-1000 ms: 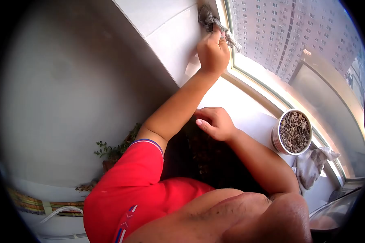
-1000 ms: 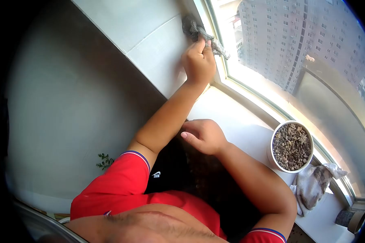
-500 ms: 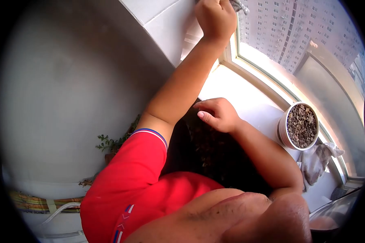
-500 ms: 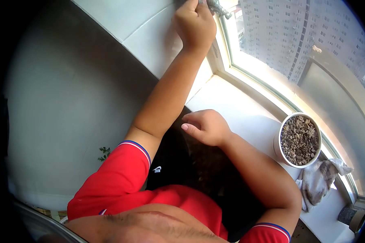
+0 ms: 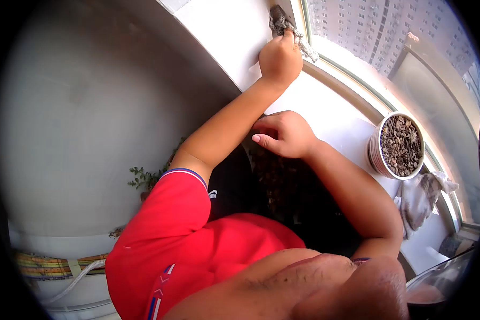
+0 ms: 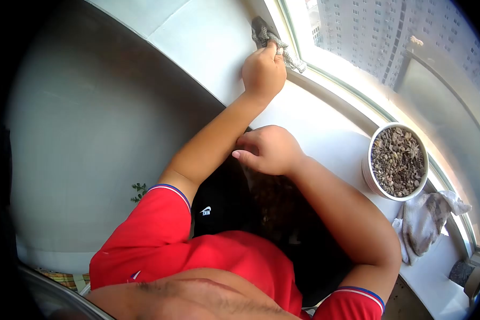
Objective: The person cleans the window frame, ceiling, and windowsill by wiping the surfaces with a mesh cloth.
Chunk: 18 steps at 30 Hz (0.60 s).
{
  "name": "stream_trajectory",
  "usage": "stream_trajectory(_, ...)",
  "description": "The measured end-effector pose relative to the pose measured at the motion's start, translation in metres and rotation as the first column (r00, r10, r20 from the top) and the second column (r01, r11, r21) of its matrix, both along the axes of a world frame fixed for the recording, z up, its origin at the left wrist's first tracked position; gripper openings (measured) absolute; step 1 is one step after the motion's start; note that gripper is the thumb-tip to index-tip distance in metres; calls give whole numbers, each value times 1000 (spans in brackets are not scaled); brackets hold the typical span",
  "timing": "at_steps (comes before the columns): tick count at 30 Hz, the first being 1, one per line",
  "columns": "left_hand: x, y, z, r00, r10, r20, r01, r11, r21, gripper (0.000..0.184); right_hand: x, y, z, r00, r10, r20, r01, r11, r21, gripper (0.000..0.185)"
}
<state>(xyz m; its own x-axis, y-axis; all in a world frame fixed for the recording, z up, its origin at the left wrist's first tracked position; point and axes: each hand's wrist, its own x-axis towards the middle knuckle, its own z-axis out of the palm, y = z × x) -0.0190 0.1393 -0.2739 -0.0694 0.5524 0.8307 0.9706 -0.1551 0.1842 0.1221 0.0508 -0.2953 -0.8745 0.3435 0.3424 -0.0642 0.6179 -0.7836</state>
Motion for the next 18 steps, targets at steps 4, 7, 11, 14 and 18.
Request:
stream_trajectory(4,7,8,3,999,-11,42,4,988,157,30,0,-1,1,1000,-18,12,18,1000,23,27)
stream_trajectory(7,9,29,59,999,-39,-21,44,948,314,28,-4,2,-9,991,-109,-81,108,994,-15,26)
stream_trajectory(11,0,40,61,999,-34,3,32,944,327,30,0,-2,-1,999,-29,39,25,994,106,25)
stream_trajectory(14,8,20,8,995,-88,-54,101,928,360,31,1,-5,4,995,-16,96,0,987,162,25)
stream_trajectory(18,0,36,49,991,-134,16,121,934,336,8,-4,-7,-3,998,-16,62,9,994,112,24)
